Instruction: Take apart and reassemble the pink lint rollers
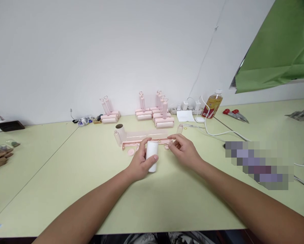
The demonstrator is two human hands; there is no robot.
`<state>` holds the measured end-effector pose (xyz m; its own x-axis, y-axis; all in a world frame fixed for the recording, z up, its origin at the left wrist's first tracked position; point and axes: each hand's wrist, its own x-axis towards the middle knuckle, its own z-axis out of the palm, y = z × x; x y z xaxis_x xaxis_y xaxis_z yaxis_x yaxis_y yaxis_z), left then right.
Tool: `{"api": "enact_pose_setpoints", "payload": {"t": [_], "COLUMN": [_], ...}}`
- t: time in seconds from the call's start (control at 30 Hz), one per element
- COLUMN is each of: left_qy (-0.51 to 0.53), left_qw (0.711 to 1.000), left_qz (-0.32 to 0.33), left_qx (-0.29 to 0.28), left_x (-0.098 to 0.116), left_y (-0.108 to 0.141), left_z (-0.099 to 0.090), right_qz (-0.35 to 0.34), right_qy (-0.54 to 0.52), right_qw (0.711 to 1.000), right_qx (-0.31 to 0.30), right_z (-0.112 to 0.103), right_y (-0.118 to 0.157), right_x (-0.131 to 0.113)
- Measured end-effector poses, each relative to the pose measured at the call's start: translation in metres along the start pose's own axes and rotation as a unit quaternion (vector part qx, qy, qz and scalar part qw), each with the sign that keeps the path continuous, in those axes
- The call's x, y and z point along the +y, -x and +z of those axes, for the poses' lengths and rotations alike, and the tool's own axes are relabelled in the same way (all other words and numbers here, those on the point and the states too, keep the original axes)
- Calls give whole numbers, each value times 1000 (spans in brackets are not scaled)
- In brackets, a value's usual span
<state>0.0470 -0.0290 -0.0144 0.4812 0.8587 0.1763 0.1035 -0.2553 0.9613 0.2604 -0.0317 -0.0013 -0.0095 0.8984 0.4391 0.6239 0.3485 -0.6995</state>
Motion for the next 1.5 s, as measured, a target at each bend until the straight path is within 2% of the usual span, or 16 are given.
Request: {"api": "enact_pose_setpoints", "payload": {"t": [0.2,0.47,0.6,0.73,0.9,1.03,1.17,1.3,1.5], "left_qy": [-21,-19,-25,-25,-27,-30,-26,-31,-33], "left_qw": [1000,1000,1000,999,999,999,1000,999,999], "left_qz": [-11,-10,-14,-21,-22,-9,-2,7,8], "left_qx": [16,-2,-10,-11,-14,-15,-16,-4,12], "left_x": [-3,-4,-3,-2,0,0,-1,-1,0], "left_y": [-2,-2,-1,0,0,0,0,0,0], "left_z": [1,2,2,2,1,1,2,1,0], "right_qz": [23,3,50,108,109,29,-43,-45,-7], "right_qy": [110,153,220,287,316,317,311,334,342], "right_qw": [988,977,960,932,927,940,939,931,926], "right_qx": [-109,-150,-167,-196,-173,-125,-138,-143,-160], "right_z": [2,0,-11,-25,-31,-25,-15,-8,-7], "right_y": [-4,-6,-9,-16,-22,-18,-11,-9,-10], "right_x": [8,2,1,12,22,14,5,2,5]}}
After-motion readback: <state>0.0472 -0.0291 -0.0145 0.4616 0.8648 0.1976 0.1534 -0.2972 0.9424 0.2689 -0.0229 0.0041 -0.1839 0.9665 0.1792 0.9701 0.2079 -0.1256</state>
